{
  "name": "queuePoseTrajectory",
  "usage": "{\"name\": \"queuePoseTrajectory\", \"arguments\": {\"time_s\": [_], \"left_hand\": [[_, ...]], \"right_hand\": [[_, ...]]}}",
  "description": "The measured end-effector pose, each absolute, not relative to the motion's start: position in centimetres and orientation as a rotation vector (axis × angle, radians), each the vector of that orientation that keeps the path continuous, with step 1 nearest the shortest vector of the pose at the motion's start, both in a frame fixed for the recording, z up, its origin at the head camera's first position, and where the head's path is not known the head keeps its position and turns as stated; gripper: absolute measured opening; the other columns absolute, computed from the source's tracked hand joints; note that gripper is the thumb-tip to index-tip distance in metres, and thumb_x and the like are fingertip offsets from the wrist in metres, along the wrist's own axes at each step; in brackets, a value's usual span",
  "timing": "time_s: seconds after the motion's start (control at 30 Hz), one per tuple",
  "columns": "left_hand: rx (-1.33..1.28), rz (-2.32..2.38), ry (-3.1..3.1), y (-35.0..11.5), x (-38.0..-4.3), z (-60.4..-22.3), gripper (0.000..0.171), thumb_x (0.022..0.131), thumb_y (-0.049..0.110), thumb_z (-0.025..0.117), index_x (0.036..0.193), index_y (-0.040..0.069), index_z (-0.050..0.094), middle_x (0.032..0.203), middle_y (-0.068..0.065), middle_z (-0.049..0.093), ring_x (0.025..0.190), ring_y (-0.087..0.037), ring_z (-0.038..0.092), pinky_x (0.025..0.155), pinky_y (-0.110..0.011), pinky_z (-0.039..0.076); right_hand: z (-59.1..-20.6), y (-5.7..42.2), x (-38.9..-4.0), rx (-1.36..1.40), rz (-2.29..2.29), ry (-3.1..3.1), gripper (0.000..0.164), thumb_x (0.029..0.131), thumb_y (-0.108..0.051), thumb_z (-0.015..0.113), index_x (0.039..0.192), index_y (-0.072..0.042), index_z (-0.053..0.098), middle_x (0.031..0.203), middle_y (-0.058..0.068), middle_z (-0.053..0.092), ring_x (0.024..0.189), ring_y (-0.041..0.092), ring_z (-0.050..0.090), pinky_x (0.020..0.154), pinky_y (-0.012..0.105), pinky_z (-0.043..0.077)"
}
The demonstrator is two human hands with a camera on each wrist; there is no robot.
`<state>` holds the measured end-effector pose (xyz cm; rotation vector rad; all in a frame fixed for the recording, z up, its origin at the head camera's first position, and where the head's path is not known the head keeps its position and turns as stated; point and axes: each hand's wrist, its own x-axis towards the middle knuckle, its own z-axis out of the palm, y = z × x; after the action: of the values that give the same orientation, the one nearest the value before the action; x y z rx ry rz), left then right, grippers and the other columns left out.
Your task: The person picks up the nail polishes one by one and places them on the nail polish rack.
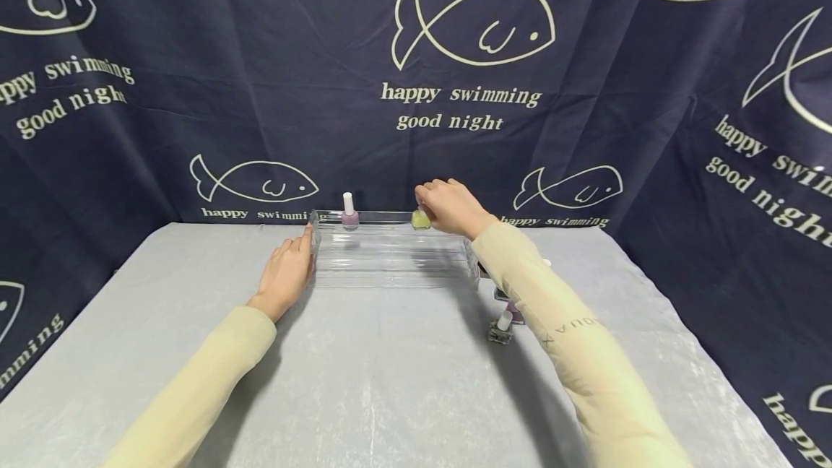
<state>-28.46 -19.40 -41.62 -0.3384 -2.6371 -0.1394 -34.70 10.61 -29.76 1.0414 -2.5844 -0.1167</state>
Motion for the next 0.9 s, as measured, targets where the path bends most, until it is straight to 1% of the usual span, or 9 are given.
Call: {"name": "queuePoseTrajectory", "arguments": {"time_s": [0.23,0.57,0.9], "left_hand": [[-0.333,-0.132,-2.651,-19.3,-28.3,-41.4,0.058,0.088,0.012,0.054,0.137,-0.006,0.029,0.106,-0.022,0.061,0.095,-0.033,0.055,0.075,-0.041,0.047],[-0.342,-0.143,-2.65,-19.4,-28.4,-41.5,0.059,0.088,0.011,0.054,0.137,-0.006,0.028,0.105,-0.022,0.061,0.094,-0.033,0.055,0.075,-0.041,0.047],[-0.352,-0.137,-2.637,-19.5,-28.6,-41.6,0.059,0.087,0.011,0.055,0.137,-0.006,0.028,0.105,-0.022,0.061,0.093,-0.033,0.055,0.075,-0.042,0.047]], "right_hand": [[-29.5,9.7,-35.1,1.022,-0.133,-2.641,0.007,0.083,-0.008,0.055,0.083,-0.014,0.053,0.076,0.001,0.057,0.078,0.021,0.056,0.067,0.035,0.042],[-29.8,8.3,-35.6,1.014,-0.114,-2.635,0.004,0.088,-0.014,0.054,0.084,-0.014,0.053,0.076,0.002,0.056,0.077,0.02,0.056,0.067,0.034,0.043],[-30.4,7.3,-36.2,0.97,-0.145,-2.66,0.007,0.089,-0.015,0.051,0.082,-0.014,0.052,0.075,0.001,0.054,0.077,0.019,0.055,0.066,0.033,0.042]]}}
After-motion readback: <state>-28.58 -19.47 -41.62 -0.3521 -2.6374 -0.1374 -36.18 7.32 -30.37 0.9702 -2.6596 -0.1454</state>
